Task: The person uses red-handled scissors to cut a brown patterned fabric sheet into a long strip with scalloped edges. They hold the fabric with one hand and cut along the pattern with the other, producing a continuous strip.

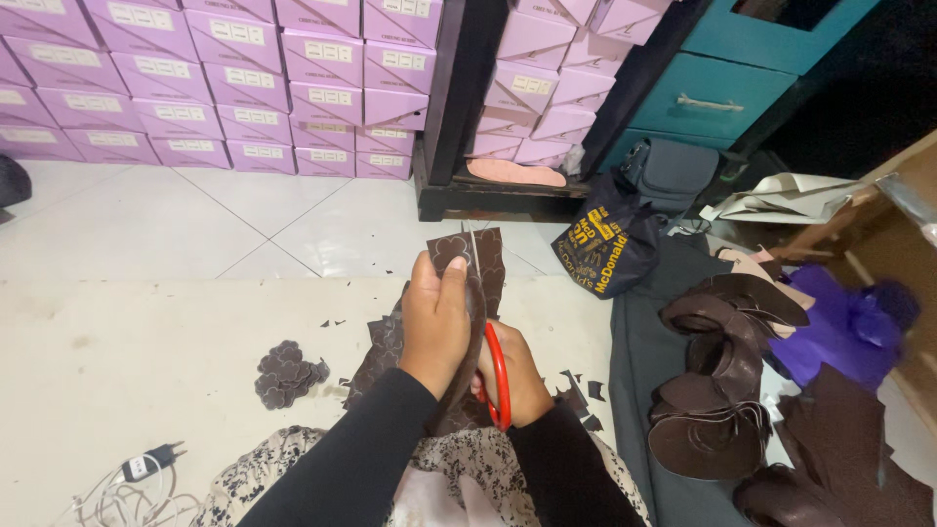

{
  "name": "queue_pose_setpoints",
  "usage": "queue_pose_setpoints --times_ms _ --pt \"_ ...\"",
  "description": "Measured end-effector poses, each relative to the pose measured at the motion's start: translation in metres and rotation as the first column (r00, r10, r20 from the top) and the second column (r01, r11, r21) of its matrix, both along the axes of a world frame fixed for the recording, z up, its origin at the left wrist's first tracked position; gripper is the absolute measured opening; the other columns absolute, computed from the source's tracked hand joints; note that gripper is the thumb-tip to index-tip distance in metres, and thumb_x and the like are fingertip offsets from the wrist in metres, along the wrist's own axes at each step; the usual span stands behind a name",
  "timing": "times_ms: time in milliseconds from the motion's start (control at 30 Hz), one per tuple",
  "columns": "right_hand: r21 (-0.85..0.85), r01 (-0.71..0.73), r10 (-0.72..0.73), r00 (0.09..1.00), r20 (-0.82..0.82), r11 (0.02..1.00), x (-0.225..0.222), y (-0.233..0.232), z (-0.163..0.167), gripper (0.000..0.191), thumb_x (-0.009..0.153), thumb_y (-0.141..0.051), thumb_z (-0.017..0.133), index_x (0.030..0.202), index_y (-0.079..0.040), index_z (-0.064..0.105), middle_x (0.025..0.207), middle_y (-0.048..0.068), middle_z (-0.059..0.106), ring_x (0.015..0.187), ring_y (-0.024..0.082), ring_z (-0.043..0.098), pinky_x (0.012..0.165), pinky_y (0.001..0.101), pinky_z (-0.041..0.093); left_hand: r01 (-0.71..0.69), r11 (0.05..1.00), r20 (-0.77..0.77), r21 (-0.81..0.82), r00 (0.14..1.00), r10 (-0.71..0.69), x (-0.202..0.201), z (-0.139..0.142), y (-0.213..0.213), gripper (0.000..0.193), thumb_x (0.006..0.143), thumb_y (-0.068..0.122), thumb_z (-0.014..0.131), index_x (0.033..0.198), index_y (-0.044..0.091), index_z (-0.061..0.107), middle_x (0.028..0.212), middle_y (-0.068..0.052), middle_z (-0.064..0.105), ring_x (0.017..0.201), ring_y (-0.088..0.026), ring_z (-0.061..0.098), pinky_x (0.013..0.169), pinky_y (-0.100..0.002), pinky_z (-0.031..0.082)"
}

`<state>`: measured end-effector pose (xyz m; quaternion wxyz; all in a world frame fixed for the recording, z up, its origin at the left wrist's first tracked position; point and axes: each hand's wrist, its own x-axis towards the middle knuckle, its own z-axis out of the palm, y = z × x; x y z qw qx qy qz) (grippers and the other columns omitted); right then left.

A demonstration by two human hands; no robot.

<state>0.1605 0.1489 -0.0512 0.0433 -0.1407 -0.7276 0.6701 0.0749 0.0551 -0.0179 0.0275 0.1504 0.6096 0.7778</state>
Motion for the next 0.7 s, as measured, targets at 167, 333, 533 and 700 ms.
queue_pose_setpoints --times_ms 167,333,533,700 --pt "-0.035 0.015 -0.013 0.999 0.046 0.999 0.001 0.003 -0.001 0.031 0.104 -0.028 0.05 0.092 -0.002 0.06 0.058 0.002 0.053 0.047 0.011 0.05 0.046 0.0254 0.043 -0.018 0.999 -0.052 0.034 0.998 0.02 -0.002 -0.006 0.002 0.018 0.103 0.019 0.054 0.103 0.001 0.058 0.091 -0.011 0.069 0.084 -0.015 0.061 0.078 -0.033 0.052" --pt "-0.088 -0.099 0.08 0.978 -0.195 0.991 -0.003 0.006 -0.002 0.021 0.099 -0.012 0.053 0.106 0.002 0.068 0.09 0.003 0.072 0.078 0.008 0.066 0.069 0.0239 0.054 -0.05 0.996 -0.07 -0.079 0.997 0.044 -0.003 -0.004 -0.003 0.019 0.1 0.019 0.054 0.107 0.003 0.061 0.09 -0.007 0.071 0.083 -0.014 0.066 0.079 -0.032 0.052" --pt "-0.118 -0.044 0.033 0.995 -0.098 0.992 -0.001 0.007 -0.009 0.02 0.101 -0.007 0.055 0.106 0.006 0.069 0.091 0.006 0.071 0.078 0.012 0.063 0.068 0.0274 0.052 0.053 0.998 0.11 0.036 0.992 -0.056 -0.004 -0.002 -0.004 0.019 0.101 0.019 0.056 0.108 0.003 0.064 0.088 -0.007 0.067 0.077 -0.012 0.057 0.07 -0.03 0.05" --pt "-0.052 -0.098 0.087 0.978 -0.189 0.994 -0.003 0.006 -0.009 0.026 0.103 -0.01 0.049 0.113 0.004 0.068 0.105 0.006 0.072 0.095 0.011 0.064 0.084 0.0264 0.053 0.084 0.992 0.108 -0.096 0.991 -0.073 -0.009 0.0 -0.007 0.02 0.103 0.023 0.054 0.107 0.004 0.061 0.076 -0.01 0.062 0.067 -0.015 0.056 0.064 -0.032 0.047"
